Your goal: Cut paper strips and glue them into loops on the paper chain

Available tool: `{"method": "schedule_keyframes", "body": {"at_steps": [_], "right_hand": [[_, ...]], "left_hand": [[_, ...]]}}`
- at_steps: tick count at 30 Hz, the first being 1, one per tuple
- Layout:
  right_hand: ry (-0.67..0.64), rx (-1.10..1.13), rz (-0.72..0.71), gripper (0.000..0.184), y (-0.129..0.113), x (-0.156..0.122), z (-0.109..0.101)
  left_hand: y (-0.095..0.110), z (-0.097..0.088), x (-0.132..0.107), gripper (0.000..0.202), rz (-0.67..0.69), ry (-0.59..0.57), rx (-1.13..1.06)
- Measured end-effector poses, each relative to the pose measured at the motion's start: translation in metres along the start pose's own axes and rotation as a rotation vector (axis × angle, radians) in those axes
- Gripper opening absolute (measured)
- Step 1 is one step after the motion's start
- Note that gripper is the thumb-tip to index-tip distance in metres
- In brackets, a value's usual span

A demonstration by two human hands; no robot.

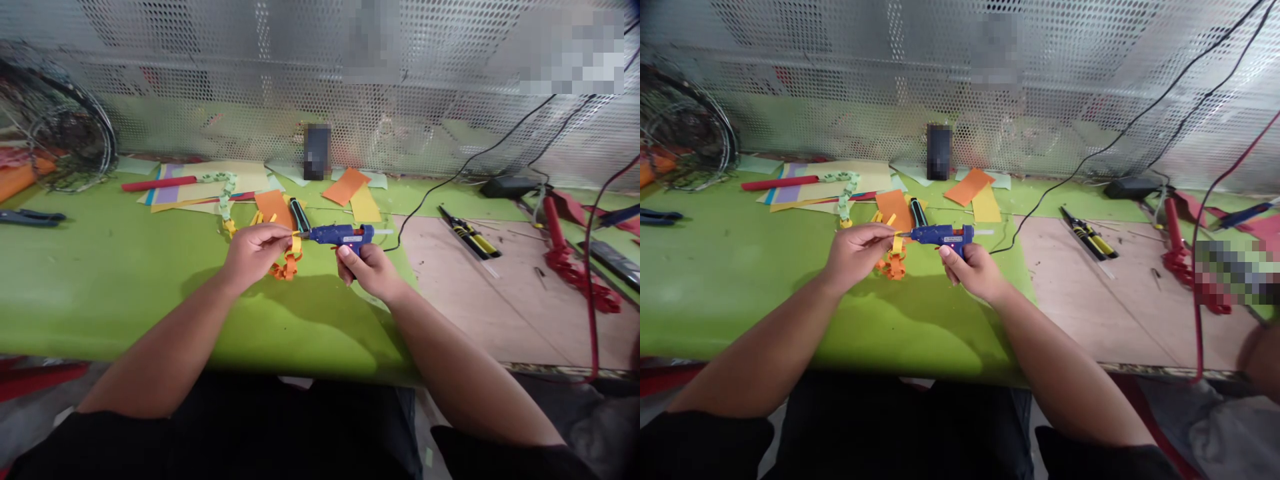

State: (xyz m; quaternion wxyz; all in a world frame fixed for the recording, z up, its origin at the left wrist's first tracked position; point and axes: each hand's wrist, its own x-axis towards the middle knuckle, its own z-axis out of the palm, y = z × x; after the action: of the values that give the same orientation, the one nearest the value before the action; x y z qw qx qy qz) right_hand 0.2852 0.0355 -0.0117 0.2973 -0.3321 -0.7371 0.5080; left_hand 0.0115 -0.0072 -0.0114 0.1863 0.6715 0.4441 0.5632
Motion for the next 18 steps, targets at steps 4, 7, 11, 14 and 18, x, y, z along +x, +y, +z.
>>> {"method": "schedule_keyframes", "body": {"at_steps": [4,7,11,14,18], "right_hand": [[0.011,-0.058,0.022,0.073,-0.0008,-0.0017,-0.0004],[0.021,-0.079,0.028,0.075,-0.0009,-0.0022,0.0],[0.027,-0.089,0.022,0.075,-0.0016,-0.0024,0.0009],[0.058,-0.095,0.011,0.071,-0.0011,-0.0037,0.0027],[0.156,-0.194,-0.078,0.059,-0.0002,-0.0074,0.0049]], "left_hand": [[0.0012,-0.0002,0.0009,0.008,0.007,-0.007,-0.015],[0.0006,-0.0004,0.0009,0.008,0.015,-0.005,-0.011],[0.0008,-0.0006,0.001,0.007,0.029,-0.012,-0.012],[0.0017,-0.0008,0.0012,0.007,0.011,-0.013,-0.023],[0.0025,-0.0008,0.0009,0.007,-0.039,-0.01,-0.035]]}}
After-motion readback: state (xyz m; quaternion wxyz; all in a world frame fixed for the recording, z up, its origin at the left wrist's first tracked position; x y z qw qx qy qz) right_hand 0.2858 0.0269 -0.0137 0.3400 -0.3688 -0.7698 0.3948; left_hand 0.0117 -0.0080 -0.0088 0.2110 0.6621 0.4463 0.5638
